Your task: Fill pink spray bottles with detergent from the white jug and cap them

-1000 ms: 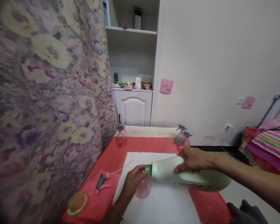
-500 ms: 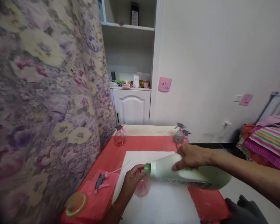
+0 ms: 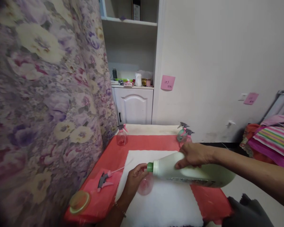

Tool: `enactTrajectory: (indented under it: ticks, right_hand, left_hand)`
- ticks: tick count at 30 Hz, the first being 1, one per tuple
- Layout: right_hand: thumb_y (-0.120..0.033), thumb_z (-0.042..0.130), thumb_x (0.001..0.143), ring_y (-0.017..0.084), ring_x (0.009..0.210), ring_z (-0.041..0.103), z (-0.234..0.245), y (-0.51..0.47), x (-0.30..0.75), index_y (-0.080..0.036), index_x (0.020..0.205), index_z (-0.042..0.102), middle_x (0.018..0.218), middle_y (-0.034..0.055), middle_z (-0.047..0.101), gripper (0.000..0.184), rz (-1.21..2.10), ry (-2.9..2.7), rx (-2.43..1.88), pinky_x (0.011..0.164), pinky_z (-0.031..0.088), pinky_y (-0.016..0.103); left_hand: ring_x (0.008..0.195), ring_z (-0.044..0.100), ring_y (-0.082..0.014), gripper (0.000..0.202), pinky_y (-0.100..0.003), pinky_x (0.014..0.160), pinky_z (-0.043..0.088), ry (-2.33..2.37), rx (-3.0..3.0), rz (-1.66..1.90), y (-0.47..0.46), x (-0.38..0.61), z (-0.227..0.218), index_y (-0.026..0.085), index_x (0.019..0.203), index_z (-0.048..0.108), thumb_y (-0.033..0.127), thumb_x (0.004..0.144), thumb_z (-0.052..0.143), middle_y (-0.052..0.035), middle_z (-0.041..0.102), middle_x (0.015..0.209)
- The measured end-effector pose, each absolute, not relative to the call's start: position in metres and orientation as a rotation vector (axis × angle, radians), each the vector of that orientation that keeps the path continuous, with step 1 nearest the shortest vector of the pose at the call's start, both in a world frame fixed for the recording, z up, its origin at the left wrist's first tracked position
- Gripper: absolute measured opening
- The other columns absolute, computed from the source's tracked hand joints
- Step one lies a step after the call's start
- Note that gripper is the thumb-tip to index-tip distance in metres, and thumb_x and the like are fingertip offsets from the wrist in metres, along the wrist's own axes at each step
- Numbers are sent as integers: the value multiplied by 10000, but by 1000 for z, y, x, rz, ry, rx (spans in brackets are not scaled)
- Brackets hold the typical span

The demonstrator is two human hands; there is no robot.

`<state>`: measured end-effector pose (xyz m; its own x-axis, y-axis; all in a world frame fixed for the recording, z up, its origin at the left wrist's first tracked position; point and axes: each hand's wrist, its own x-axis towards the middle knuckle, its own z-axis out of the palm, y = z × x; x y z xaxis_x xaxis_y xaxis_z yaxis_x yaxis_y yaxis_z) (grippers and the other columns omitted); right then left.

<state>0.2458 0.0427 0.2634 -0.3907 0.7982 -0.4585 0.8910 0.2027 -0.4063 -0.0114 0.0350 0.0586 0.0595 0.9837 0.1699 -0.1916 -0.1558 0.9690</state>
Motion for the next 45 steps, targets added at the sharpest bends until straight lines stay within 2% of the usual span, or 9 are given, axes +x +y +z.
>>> enactTrajectory:
  ticks: [8, 15, 25, 35, 45]
  right_hand:
    - [-607, 669, 698, 115, 445, 497, 263, 45, 246, -168, 731, 588, 573, -2, 562, 448, -945, 2322, 1629, 423, 394, 253]
    - [-571, 673, 711, 114, 448, 504, 265, 46, 244, -171, 780, 600, 593, -8, 574, 413, -924, 2346, 1615, 430, 403, 252]
    - [-578, 686, 694, 109, 422, 484, 270, 43, 240, -183, 626, 541, 506, -25, 521, 426, -892, 2320, 1645, 434, 390, 257]
    - [-603, 680, 685, 113, 421, 490, 270, 44, 239, -184, 686, 564, 540, -20, 546, 435, -848, 2319, 1657, 429, 399, 268]
    - [-588, 680, 693, 121, 426, 491, 276, 41, 234, -192, 586, 522, 495, -17, 528, 439, -807, 2303, 1661, 448, 395, 280]
  left_hand:
    - [869, 676, -217, 194, -292, 795, 497, 953, 1207, 1356, 34, -11, 59, 184, 871, 735, 216, 680, 718, -31, 758, 855]
    - [863, 682, -223, 208, -305, 794, 504, 970, 1204, 1357, 35, -10, 60, 184, 864, 738, 231, 661, 731, -39, 764, 858]
    - [867, 672, -227, 222, -309, 798, 499, 981, 1225, 1350, 35, -11, 60, 180, 865, 737, 262, 659, 736, -39, 756, 855]
    - [868, 673, -222, 210, -307, 799, 496, 977, 1232, 1343, 36, -11, 57, 185, 869, 732, 257, 672, 726, -34, 755, 850]
    - [882, 684, -234, 222, -313, 793, 504, 981, 1230, 1339, 35, -11, 58, 188, 876, 735, 271, 670, 731, -42, 769, 883]
